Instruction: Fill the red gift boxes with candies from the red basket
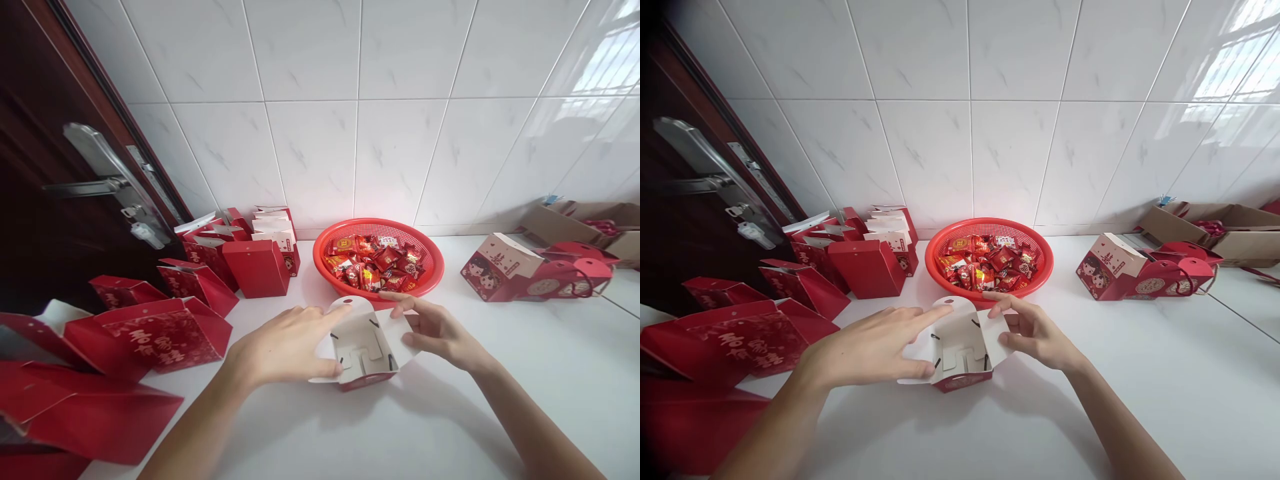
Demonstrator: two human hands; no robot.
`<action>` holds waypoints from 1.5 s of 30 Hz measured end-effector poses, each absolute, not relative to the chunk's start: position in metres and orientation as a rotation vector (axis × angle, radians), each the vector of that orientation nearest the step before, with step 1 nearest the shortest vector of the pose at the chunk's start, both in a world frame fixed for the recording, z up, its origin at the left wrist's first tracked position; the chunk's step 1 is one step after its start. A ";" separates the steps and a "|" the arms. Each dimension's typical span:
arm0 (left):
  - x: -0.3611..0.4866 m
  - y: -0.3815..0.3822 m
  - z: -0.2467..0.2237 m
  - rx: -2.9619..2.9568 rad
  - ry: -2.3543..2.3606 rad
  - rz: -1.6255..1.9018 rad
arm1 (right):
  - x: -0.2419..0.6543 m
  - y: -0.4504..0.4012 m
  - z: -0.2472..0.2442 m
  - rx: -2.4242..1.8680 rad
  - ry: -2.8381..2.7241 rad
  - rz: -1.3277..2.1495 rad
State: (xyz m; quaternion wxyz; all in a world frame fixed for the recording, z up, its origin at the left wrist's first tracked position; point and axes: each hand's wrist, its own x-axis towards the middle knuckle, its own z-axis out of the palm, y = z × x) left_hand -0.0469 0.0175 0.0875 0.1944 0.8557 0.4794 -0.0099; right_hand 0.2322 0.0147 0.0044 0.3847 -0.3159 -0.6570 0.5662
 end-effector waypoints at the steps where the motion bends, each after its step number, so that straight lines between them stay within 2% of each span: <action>1: -0.047 0.017 0.087 2.371 1.341 -0.046 | 0.232 0.014 0.005 -0.836 -1.741 1.381; 5: -0.041 0.014 0.083 2.304 1.408 -0.093 | 0.231 0.013 0.008 -0.962 -2.028 0.946; 7: -0.036 0.011 0.081 2.292 1.450 -0.092 | 0.232 0.013 0.009 -0.976 -2.133 0.835; 19: -0.027 0.006 0.076 2.232 1.459 -0.249 | 0.236 0.017 0.005 -0.928 -2.220 0.819; 26: -0.020 0.011 0.079 2.301 1.534 -0.208 | 0.232 0.017 0.000 -0.920 -2.141 0.665; 31: -0.021 0.008 0.076 2.322 1.485 -0.173 | 0.235 0.028 0.013 -0.895 -1.885 0.824; 35: -0.020 0.004 0.081 2.340 1.455 -0.143 | 0.242 0.072 0.038 -1.112 -1.747 0.670; 40: -0.021 0.003 0.083 2.424 1.298 -0.070 | 0.245 0.135 0.051 -1.724 -2.359 0.570; 45: -0.023 0.007 0.077 2.530 1.137 -0.051 | 0.234 0.151 0.039 -1.926 -2.481 0.600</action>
